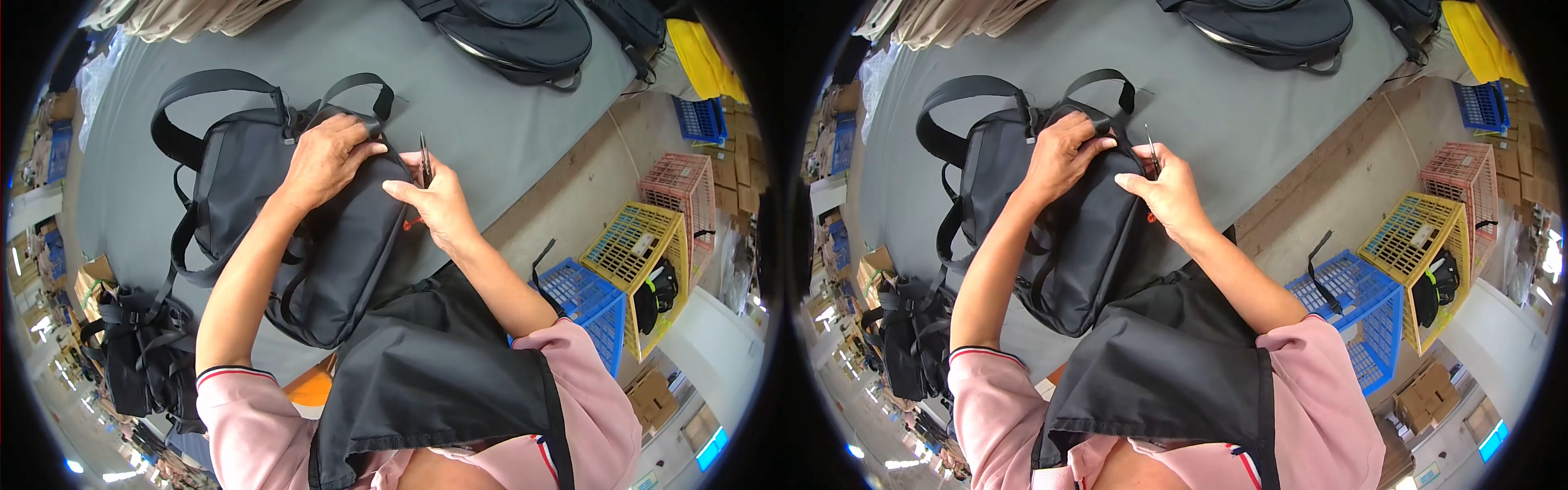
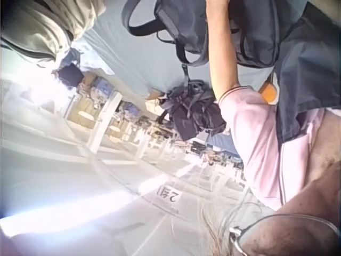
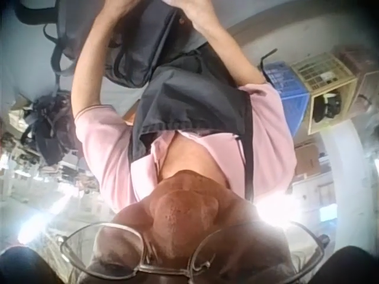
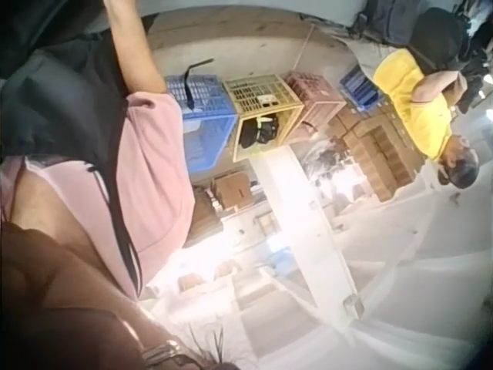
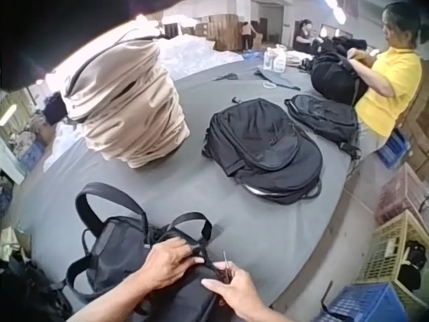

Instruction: Cleaning and trimming loose threads from backpacks using scissors.

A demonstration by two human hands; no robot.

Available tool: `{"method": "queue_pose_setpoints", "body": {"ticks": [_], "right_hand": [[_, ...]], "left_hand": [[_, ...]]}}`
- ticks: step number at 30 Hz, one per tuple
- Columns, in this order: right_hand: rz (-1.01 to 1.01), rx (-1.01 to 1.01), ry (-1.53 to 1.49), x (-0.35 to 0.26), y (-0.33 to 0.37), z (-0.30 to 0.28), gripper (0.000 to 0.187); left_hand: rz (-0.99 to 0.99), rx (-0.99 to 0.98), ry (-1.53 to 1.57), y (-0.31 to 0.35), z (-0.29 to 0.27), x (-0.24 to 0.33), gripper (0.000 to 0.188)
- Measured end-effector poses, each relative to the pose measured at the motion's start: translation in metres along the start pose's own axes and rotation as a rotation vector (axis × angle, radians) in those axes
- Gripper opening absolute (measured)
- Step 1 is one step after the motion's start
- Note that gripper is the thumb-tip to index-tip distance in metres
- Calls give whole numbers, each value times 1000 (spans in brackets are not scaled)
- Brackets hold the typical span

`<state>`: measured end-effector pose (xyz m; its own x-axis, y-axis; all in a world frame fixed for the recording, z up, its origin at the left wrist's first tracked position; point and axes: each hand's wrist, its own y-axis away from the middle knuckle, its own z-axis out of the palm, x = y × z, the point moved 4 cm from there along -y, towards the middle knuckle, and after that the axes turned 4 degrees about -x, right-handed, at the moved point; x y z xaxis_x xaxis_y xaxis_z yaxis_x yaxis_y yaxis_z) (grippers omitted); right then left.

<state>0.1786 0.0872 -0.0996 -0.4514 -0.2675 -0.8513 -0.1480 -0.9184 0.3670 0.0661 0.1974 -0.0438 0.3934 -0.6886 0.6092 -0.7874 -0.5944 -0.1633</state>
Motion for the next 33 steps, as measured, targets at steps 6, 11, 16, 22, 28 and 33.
{"method": "queue_pose_setpoints", "body": {"ticks": [6,11,16,22,28,33], "right_hand": [[-56,-197,74,-20,10,5,25],[-43,-519,673,-43,25,14,24],[-259,-318,777,-76,38,16,32],[-644,-319,1320,-104,54,24,27],[-710,-327,1405,-111,59,24,21],[-782,-375,1452,-116,58,28,24]], "left_hand": [[-478,-97,194,6,-12,15,32],[-821,185,982,68,20,20,33],[-808,330,1053,81,19,34,27],[-783,327,952,82,15,37,19],[-746,348,888,79,15,43,26],[-730,363,836,78,15,43,31]]}}
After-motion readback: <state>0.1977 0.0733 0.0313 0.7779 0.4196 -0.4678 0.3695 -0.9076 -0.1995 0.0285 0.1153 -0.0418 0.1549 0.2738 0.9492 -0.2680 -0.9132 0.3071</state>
